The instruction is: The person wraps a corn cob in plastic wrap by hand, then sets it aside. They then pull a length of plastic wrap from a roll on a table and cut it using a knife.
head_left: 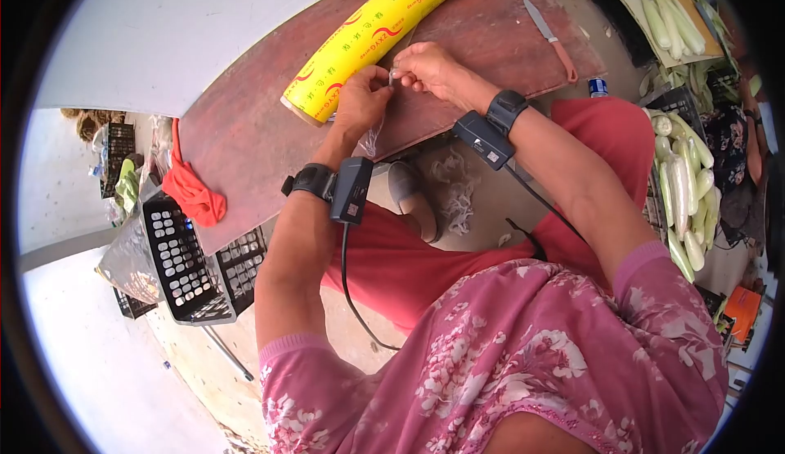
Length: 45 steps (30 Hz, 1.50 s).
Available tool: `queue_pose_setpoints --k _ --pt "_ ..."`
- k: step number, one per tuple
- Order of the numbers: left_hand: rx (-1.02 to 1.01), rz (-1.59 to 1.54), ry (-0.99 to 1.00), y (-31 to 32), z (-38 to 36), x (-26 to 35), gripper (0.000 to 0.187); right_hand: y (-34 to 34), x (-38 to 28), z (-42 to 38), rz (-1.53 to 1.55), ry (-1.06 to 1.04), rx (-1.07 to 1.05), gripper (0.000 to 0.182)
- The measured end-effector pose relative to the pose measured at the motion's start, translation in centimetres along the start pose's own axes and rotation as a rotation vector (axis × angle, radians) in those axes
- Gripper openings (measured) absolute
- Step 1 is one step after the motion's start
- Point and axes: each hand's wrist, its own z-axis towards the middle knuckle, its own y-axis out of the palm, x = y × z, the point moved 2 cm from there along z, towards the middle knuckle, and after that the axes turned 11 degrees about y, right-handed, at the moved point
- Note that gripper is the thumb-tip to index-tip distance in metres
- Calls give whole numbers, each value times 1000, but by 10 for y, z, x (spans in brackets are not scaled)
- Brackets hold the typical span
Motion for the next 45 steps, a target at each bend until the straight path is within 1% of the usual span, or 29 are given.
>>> queue_pose_setpoints --k 2,5,8,11,14,17,20,23,26,29,32,35,38,41,44,45 --pt "-21 -94 -28 2 -3 -2 22 0 3 -1 37 -7 -20 15" --pt "-46 -144 -53 1 -4 -3 23 -3 6 2 40 -14 -45 18" --pt "-53 -214 -93 -2 -4 1 24 -5 6 0 38 5 5 20" --pt "-30 -252 -84 -4 -3 -2 22 -9 4 -8 -22 -44 151 17" --pt "-34 -257 -89 -5 -5 1 23 -6 -3 -10 -257 -279 269 15" --pt "-40 -275 -83 -4 -3 -4 23 1 -7 -9 -567 -462 270 10" --pt "-42 -269 -63 -4 -4 -1 25 6 -8 -11 -752 -595 286 11" --pt "-53 -258 -55 -4 -4 1 25 7 -5 -5 -805 -585 221 14" --pt "-69 -268 -65 -4 -4 -3 25 4 -6 -4 -920 -595 210 11" --pt "-78 -288 -61 -5 -5 -1 25 2 -6 -5 -965 -748 203 4" --pt "-68 -216 -35 -5 -4 -1 25 3 -8 -13 -882 -750 215 4" --pt "-79 -190 -41 -6 -5 1 26 0 -3 -16 -837 -777 276 5" --pt "-91 -205 -51 -7 -3 -6 27 -6 5 -18 -845 -787 300 6" --pt "-95 -218 -54 -7 -5 -3 31 -8 8 -25 -810 -710 319 8" --pt "-104 -150 -18 -3 -4 -12 35 -10 8 -30 -814 -668 346 9" --pt "-111 -110 -18 -3 -5 -7 35 -11 10 -30 -821 -670 370 9"
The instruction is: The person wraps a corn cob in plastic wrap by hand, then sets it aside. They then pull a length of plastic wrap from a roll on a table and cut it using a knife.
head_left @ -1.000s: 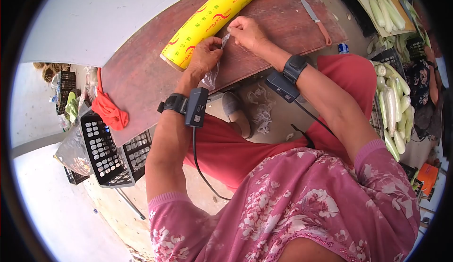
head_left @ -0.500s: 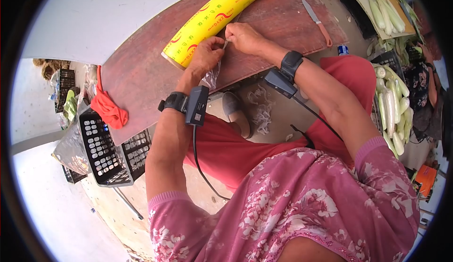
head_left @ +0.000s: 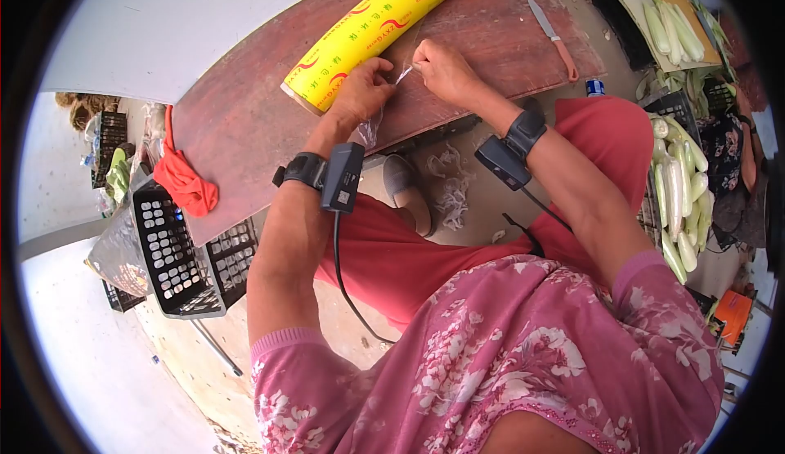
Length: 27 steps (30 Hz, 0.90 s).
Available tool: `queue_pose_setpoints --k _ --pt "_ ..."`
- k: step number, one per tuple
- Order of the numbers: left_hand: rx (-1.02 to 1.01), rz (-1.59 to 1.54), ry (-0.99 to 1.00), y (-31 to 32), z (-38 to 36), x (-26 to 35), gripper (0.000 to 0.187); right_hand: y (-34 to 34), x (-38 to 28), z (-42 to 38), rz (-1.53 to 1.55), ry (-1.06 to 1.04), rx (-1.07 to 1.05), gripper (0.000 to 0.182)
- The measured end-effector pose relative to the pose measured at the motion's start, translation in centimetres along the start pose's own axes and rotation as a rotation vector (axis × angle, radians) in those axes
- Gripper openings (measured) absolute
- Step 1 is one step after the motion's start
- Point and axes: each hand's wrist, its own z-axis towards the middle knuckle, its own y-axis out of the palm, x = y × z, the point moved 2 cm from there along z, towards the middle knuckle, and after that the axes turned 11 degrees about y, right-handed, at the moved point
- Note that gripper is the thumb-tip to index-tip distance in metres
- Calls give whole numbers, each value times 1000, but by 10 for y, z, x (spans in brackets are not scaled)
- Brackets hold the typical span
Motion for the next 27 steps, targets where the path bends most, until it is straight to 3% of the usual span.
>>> queue_pose_setpoints --k 5,8,17,20,27 --pt "-46 211 3 9 -5 17 38 -1 1 -6 7 33 36 8" --pt "-48 291 152 15 -3 8 33 0 -1 -7 226 230 -84 6" --pt "-168 358 209 9 -10 23 45 -3 2 -7 650 615 -190 7" --pt "-159 390 251 12 -12 18 49 0 5 -6 653 594 -113 10" --pt "-323 474 193 10 -14 23 50 -12 20 -5 223 430 -81 10"
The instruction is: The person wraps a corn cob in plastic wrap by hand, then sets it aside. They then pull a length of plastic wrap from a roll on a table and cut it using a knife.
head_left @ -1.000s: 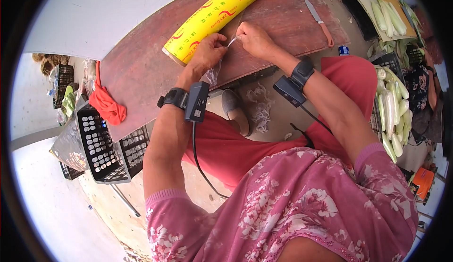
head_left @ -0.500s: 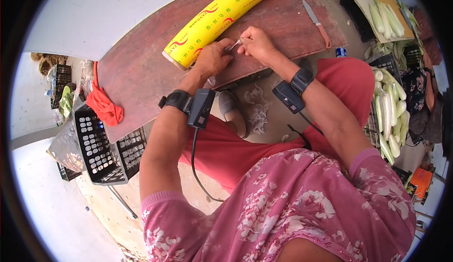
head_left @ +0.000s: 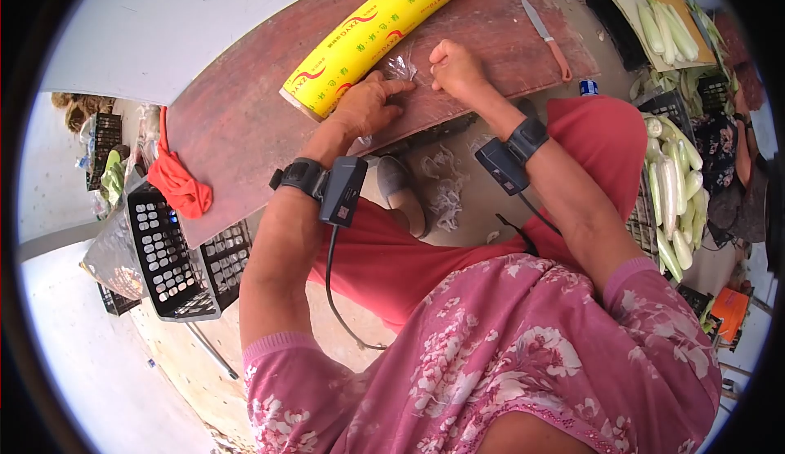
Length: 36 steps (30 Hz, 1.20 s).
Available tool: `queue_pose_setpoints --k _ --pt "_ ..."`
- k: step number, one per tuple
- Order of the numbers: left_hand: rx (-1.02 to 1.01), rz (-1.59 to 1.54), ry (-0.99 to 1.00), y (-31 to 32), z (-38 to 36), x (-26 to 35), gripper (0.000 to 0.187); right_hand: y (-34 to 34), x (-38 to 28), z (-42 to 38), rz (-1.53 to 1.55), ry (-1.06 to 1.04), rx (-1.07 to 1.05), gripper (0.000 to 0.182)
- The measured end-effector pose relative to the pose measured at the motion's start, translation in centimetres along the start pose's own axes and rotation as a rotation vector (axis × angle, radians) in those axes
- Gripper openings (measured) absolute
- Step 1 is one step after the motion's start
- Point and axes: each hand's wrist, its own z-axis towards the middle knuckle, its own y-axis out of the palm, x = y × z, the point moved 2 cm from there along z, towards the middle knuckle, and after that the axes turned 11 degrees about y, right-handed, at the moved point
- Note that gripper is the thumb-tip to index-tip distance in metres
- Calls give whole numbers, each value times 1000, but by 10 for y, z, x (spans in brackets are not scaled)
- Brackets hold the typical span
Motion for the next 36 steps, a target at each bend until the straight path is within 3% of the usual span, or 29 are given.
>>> queue_pose_setpoints --k 5,11,20,23,26,29,32,36 --pt "6 46 23 1 1 1 51 -7 -1 4 -89 -24 51 10" --pt "-30 73 19 0 1 4 53 6 -15 4 -296 -220 68 8" --pt "-24 77 69 2 2 -2 54 21 -37 -2 -598 -128 134 14" --pt "-2 83 115 3 1 -2 50 21 -50 -9 -735 -160 58 21" --pt "2 78 62 0 -1 4 47 23 -43 -2 -748 -209 93 17" --pt "27 34 129 5 -2 -7 54 16 -25 9 -617 -201 42 16" --pt "27 -174 -7 0 -3 -3 66 -3 -23 -1 -487 -183 -25 16" --pt "21 -154 -52 -6 -3 7 76 -7 -15 -8 -263 -184 -3 13"
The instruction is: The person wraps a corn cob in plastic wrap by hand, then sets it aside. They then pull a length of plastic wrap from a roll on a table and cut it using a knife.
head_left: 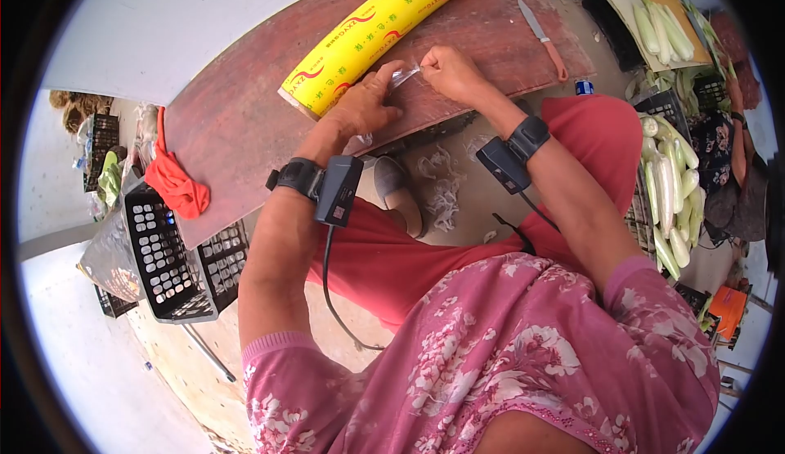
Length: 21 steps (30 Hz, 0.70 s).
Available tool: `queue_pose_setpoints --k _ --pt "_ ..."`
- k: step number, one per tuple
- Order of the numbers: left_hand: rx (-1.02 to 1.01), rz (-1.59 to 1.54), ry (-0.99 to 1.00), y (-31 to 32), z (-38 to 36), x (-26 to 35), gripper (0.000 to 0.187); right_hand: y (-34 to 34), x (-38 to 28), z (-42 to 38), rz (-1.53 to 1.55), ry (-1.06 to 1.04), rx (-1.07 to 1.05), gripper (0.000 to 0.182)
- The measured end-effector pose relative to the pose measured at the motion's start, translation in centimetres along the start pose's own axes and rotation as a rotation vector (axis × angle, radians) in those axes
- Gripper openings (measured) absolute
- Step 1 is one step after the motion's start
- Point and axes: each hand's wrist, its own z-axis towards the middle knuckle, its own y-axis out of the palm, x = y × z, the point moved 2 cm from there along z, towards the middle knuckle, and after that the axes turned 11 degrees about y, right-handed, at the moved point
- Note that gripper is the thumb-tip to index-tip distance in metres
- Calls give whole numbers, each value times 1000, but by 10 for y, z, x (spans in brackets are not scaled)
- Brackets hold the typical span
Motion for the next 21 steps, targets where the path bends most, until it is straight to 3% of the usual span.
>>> queue_pose_setpoints --k 5,8,11,14,17,21 --pt "-33 126 13 0 4 1 74 5 0 0 77 45 32 12" --pt "-100 161 6 -1 5 1 71 9 6 1 344 267 -118 12" --pt "-120 200 3 -1 6 5 66 13 15 11 777 326 -212 12" --pt "-115 216 31 3 9 -4 65 8 12 16 820 406 -41 13" --pt "-130 203 30 2 8 -1 63 8 10 24 570 345 -124 18" --pt "-151 198 64 4 8 -5 62 11 -18 30 -83 267 -79 22"
